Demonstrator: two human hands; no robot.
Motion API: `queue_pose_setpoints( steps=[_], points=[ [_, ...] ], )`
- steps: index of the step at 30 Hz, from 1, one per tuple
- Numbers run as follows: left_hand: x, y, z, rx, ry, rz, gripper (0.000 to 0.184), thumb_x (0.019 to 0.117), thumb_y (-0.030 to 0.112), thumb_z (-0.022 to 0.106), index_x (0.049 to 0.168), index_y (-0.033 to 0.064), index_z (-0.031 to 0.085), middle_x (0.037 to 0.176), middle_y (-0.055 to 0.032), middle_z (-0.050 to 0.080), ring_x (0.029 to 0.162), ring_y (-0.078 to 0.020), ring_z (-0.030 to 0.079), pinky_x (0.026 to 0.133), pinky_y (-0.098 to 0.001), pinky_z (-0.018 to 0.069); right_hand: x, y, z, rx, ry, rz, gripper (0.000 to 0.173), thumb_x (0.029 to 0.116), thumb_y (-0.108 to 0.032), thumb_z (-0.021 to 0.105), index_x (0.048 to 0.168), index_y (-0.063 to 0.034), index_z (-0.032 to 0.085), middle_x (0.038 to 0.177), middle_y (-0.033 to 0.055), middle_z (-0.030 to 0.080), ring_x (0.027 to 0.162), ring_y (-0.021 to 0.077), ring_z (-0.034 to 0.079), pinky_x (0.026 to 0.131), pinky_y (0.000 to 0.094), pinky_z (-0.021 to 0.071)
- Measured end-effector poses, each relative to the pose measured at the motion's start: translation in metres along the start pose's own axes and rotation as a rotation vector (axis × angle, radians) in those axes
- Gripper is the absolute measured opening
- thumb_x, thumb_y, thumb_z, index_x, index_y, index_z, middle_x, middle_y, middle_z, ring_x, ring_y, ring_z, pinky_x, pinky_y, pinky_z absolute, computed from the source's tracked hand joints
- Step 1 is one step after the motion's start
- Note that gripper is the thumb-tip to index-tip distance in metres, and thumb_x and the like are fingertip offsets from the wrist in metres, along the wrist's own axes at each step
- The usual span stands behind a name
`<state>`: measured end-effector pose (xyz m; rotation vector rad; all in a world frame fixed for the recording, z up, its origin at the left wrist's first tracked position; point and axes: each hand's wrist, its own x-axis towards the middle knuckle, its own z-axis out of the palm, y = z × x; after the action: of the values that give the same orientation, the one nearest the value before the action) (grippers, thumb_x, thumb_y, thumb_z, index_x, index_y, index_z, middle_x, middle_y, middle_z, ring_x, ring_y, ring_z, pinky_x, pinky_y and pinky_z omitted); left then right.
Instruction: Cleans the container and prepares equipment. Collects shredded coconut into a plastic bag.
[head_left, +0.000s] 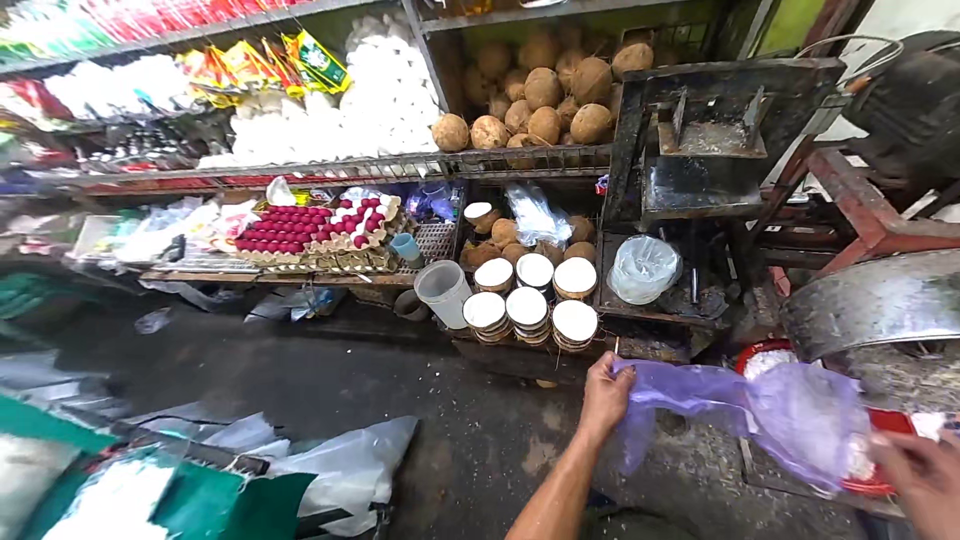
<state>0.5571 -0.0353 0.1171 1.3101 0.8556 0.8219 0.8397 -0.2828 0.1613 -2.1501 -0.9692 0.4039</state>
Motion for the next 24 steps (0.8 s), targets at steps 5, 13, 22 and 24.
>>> queue_pose_setpoints(
  steps=[5,13,22,24],
  points=[
    [-0.037,-0.004,0.053,-0.28,-0.404,-0.162,0.05,0.0993,0.035,0.05,0.132,-0.0025,0.051,0.109,-0.007,0.067,0.097,-0.0107,0.064,0.088,-0.0334,0.0556,-0.016,-0.1,0.114,0.26,-0.35,-0.241,0.077,0.0746,-0.062,0.081,0.121,-0.0033,0.067,0.119,0.0156,0.066,0.111,0.0253,0.063,0.097,0.0459,0.0547],
    [-0.048,-0.033,0.069,-0.343,-0.411,-0.41,0.062,0.0888,0.012,0.061,0.146,0.0027,0.04,0.111,-0.0096,0.068,0.093,-0.0165,0.07,0.081,-0.0373,0.0611,-0.019,-0.057,0.125,0.227,-0.549,-0.193,0.068,0.0771,-0.02,0.086,0.135,-0.0002,0.056,0.133,0.0234,0.055,0.122,0.0352,0.056,0.106,0.0494,0.047],
    [-0.051,-0.034,0.092,-0.132,-0.434,-0.247,0.069,0.0922,0.017,0.064,0.149,-0.0027,0.03,0.118,-0.0106,0.063,0.093,-0.0178,0.069,0.078,-0.0353,0.0611,-0.034,0.009,0.11,0.787,-0.07,0.215,0.029,0.1054,-0.023,0.054,0.108,0.0009,0.071,0.095,0.007,0.073,0.09,0.0096,0.068,0.088,0.0315,0.0569],
    [-0.054,-0.032,0.103,0.204,-0.467,-0.235,0.082,0.0845,0.031,0.072,0.15,-0.0019,0.036,0.122,-0.0139,0.062,0.096,-0.019,0.067,0.078,-0.0368,0.0607,-0.034,0.014,0.108,0.871,-0.052,0.282,0.034,0.1082,-0.026,0.048,0.105,-0.0004,0.071,0.095,0.0055,0.072,0.09,0.0101,0.067,0.088,0.0324,0.056]
  ],
)
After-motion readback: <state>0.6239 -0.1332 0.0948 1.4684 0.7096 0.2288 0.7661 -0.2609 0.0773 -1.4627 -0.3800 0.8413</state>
